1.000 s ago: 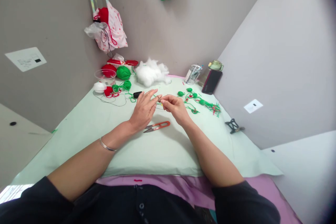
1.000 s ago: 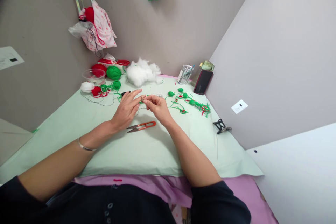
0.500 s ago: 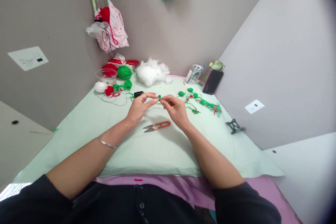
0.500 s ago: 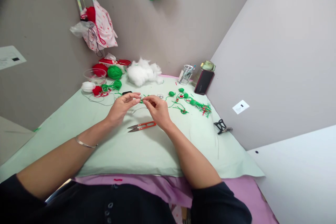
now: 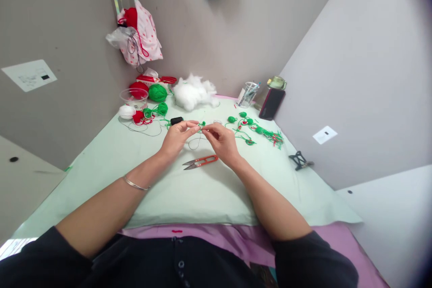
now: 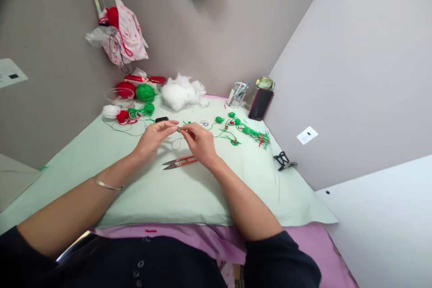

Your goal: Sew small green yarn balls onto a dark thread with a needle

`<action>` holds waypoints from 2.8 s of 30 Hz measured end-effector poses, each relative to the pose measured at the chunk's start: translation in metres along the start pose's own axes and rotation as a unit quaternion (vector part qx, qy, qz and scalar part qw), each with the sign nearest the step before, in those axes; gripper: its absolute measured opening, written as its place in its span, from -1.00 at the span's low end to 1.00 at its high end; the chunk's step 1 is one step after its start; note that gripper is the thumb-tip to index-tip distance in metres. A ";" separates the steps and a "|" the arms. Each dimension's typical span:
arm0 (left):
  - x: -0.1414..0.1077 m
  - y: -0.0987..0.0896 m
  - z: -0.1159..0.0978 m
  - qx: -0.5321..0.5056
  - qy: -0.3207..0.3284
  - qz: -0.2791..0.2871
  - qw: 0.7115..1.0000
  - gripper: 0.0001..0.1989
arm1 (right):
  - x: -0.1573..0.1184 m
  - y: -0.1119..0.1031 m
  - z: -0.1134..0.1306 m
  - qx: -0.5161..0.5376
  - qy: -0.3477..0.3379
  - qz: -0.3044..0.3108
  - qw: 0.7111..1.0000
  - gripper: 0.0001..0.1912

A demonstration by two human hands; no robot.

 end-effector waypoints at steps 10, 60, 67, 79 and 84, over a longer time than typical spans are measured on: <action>0.010 -0.015 -0.002 -0.108 -0.029 -0.037 0.993 -0.81 | 0.005 -0.006 -0.012 0.072 0.067 -0.020 0.995 -0.83; 0.042 -0.166 -0.042 -0.226 0.047 -0.274 0.934 -0.74 | -0.023 -0.239 -0.131 0.421 0.141 -0.638 0.629 -0.57; 0.042 -0.146 -0.044 -0.174 0.022 -0.108 0.979 -0.80 | -0.022 -0.242 -0.123 0.315 0.120 -0.655 0.676 -0.61; 0.015 -0.059 -0.031 0.114 -0.029 0.337 0.934 -0.76 | 0.033 -0.080 -0.061 0.138 0.095 -0.139 0.976 -0.81; 0.028 -0.053 -0.009 0.247 0.028 0.215 0.945 -0.80 | 0.018 -0.010 -0.040 -0.063 0.015 0.037 0.997 -0.77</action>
Point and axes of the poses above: each hand's wrist, its own x-axis towards the middle knuckle, its own y-axis out of the palm, z = x × y, the point moved 5 cm from there along x, towards the middle knuckle, and after that the axes turned 1 degree about y, right-handed, at the moved point
